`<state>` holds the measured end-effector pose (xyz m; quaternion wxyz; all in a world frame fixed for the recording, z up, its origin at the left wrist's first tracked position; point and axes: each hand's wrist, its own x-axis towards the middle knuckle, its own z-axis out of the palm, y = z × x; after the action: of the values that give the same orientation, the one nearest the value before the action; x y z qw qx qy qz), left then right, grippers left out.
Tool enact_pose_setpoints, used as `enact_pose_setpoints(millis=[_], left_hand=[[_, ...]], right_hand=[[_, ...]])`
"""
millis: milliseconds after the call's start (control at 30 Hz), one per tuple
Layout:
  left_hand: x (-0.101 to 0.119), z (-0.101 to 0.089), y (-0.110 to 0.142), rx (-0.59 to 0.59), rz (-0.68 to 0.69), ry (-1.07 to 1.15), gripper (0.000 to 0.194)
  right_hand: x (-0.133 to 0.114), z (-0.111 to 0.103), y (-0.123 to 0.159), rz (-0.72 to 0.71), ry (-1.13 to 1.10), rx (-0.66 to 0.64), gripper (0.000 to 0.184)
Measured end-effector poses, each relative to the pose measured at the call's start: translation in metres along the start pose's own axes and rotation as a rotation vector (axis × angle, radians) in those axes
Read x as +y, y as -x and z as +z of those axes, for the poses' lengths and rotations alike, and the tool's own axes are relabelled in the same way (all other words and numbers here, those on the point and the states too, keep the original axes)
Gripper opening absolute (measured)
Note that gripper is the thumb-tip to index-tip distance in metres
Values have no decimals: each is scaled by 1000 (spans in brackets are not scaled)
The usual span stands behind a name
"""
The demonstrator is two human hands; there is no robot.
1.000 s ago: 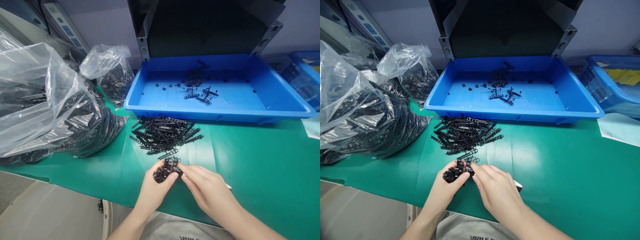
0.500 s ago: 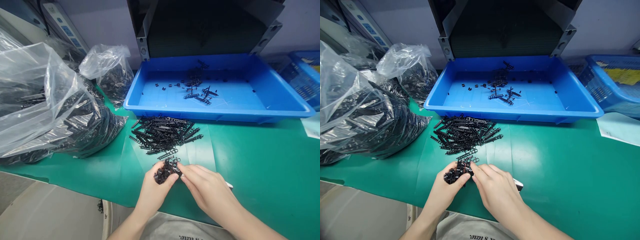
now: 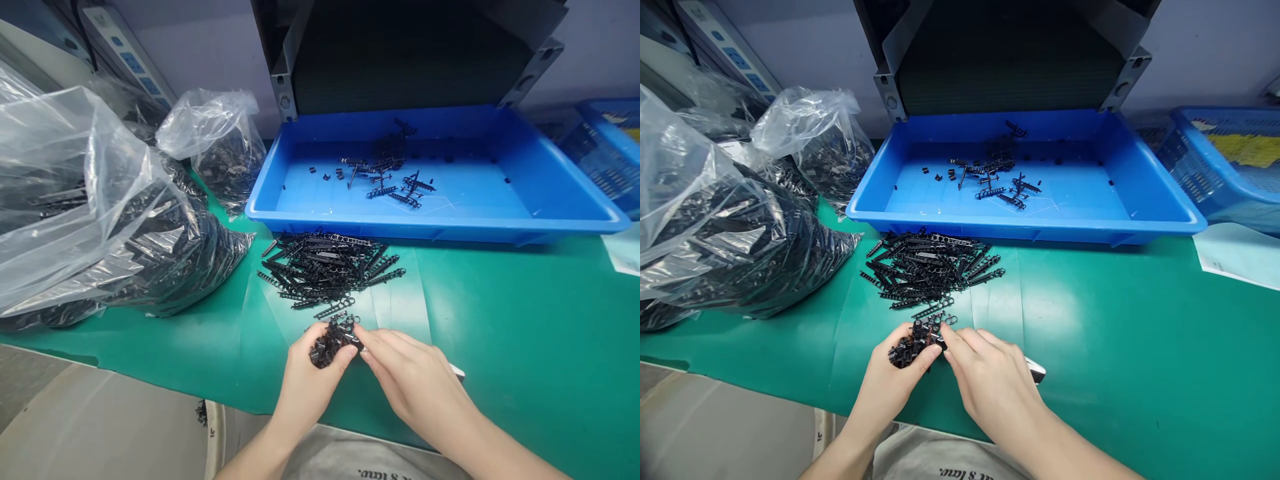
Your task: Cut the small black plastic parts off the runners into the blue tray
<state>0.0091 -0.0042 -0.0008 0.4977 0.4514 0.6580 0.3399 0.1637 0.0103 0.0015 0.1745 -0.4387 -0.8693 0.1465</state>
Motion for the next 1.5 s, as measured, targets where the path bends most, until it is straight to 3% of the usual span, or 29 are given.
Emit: enact_pose_setpoints(millis=[567,767,1000,1200,1500], left_hand=[[-4,1,3,-12,5,8,9],[-1,-1,1,-8,-52,54,10],[-1,-3,0,-8,-58,42,10],[-3,-3,0,-24,-3,-6,7],[-6,-2,0,-34,21,-85,7]], right_hand=[[-3,4,5,64,-90,4,35],[-4,6,4,52,-116,25,34],[0,3,2,135,-182,-13,34],[3,1,0,49,-179,-100,32],[5,0,2,-11,-81,-103,32]])
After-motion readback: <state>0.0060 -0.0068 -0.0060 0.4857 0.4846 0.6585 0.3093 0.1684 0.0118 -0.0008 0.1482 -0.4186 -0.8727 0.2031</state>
